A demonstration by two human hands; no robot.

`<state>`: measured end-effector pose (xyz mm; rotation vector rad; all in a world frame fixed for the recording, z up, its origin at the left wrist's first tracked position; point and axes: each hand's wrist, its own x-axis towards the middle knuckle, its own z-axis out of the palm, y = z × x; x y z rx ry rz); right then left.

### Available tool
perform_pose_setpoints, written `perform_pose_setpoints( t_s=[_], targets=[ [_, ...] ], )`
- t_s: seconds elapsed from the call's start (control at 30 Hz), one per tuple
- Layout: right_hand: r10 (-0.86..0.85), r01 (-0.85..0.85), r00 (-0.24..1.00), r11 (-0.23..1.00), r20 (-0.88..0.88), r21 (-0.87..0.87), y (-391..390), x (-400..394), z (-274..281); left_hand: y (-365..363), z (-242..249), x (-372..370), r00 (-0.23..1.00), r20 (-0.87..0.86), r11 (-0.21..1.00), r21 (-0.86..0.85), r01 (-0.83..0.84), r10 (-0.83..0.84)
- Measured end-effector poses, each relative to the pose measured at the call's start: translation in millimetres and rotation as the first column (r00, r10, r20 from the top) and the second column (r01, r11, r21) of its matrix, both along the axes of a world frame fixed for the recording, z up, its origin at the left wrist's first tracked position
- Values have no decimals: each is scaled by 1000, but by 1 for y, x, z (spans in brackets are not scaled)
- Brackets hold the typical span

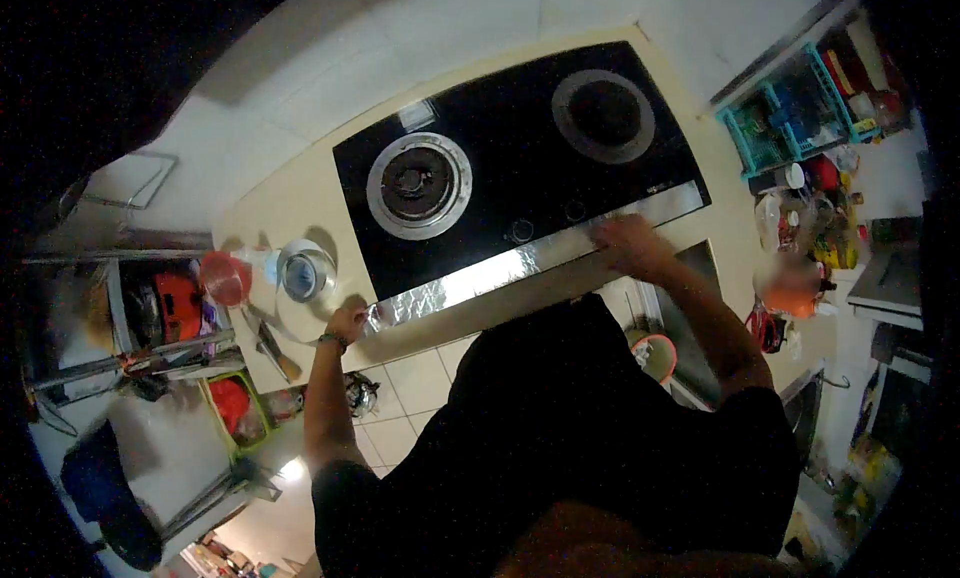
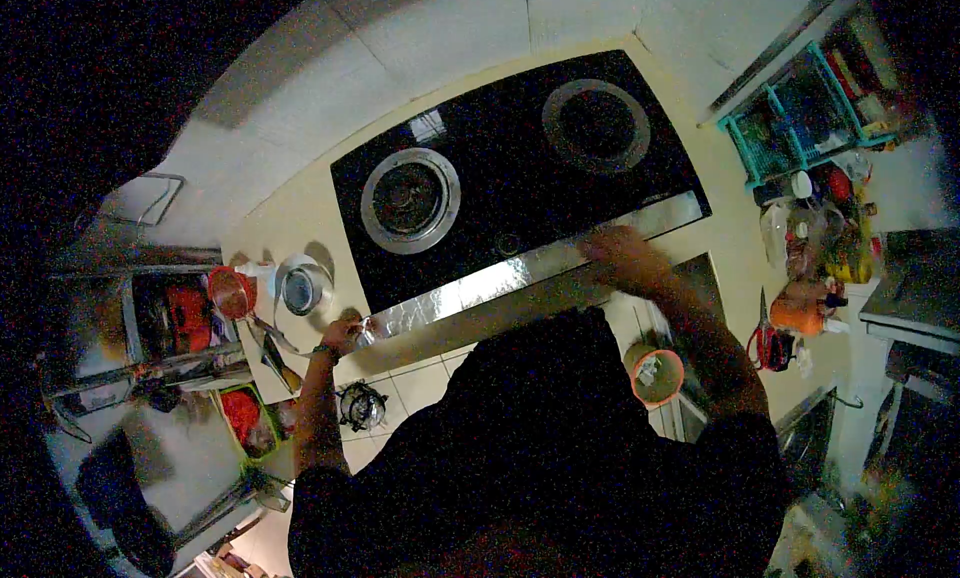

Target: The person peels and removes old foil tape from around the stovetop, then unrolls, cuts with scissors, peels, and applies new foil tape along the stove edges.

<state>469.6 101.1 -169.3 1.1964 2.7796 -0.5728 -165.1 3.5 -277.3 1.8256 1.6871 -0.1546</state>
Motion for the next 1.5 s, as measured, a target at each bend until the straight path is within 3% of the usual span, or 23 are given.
perform_pose_setpoints(
  t_s=[0.1, 0.17, 0.2, 0.27, 0.33, 0.4, 0.5, 0.63, 0.7, 0.73, 0.77, 0.8, 0.83, 0.9, 0.97, 1.03, 1.17, 1.23, 1.27, 1.37, 1.4, 1.47, 1.5],
  targets=[
    [40, -27, 994, 991, -98, 129, -7, -55, -16, -2, -3, -2, 994, -53, 995, 1, 96, -95],
    [-1, 38, 987, 972, -159, 230, -6, -86, -34, -12, -47, -28, 893, 408, 980, -23, -197, 189],
    [-17, 70, 982, 958, -188, 277, -5, -93, -39, -11, -34, -22, 894, 407, 980, -23, -197, 189],
    [0, 50, 984, 960, -180, 275, -2, -98, -41, -6, 6, 3, 977, 210, 983, 182, -17, -22],
    [18, 28, 986, 963, -168, 269, 1, -99, -47, -7, 5, -1, 977, 211, 985, 171, 0, -37],
    [17, 13, 990, 978, -144, 206, 4, -96, -63, -7, -1, -4, 990, 68, 970, 218, 102, -120],
    [15, 57, 979, 937, -205, 344, 2, -98, -71, -4, 23, 11, 992, 62, 976, 197, 95, -109],
    [-7, 44, 990, 964, -139, 264, 1, -99, -53, -9, 22, 23, 996, 81, 979, 200, -40, 24],
    [-3, 1, 1000, 995, 21, 96, 4, -98, -69, 2, 72, 89, 919, -387, 779, 598, 188, 75],
    [-42, 37, 998, 993, 40, 108, 2, -94, -70, 8, 73, 115, 957, -284, 749, 646, 147, 57],
    [5, 14, 995, 981, -97, 193, -2, -91, -67, 16, 92, 157, 993, -94, 680, 725, 113, -64],
    [68, -2, 973, 959, -223, 285, -6, -90, -66, 18, 76, 178, 951, -98, 578, 774, 258, -293],
    [21, 23, 984, 970, -177, 242, -5, -91, -78, 27, 96, 227, 939, -73, 845, 418, 334, -336],
    [-38, 46, 998, 987, -52, 154, -4, -97, -82, 37, 60, 292, 800, 170, 669, 660, 341, -576],
    [-87, 82, 996, 990, 37, 115, -6, -97, -82, 46, 65, 334, 720, 272, 672, 654, 348, -638],
    [63, 32, 946, 959, -319, 282, -5, -86, -99, 59, 97, 359, 715, 402, 801, 462, 381, -572],
    [-16, 104, 972, 923, -234, 370, -12, -67, -114, 68, 46, 358, 635, 526, 824, 386, 414, -565],
    [-443, 490, 842, 866, -307, 94, -33, -50, -77, 66, 55, 362, 746, 167, 750, 324, 576, -645],
    [-472, 521, 825, 848, -311, 94, -43, -32, -66, 62, 48, 355, 723, 163, 729, 323, 604, -671],
    [-728, 751, 603, 656, -327, -77, -102, 72, -55, 56, 6, 353, 643, 24, 469, 706, 531, -765],
    [-838, 830, 466, 525, -284, -188, -115, 107, -67, 56, 5, 364, 636, 27, 466, 705, 535, -771],
    [-900, 841, 350, 424, -261, -336, -109, 124, -75, 54, 19, 350, 728, 264, 753, 429, 499, -633],
    [-796, 823, 523, 565, -305, -60, -98, 127, -62, 57, 6, 351, 763, 169, 760, 362, 541, -624]
  ],
)
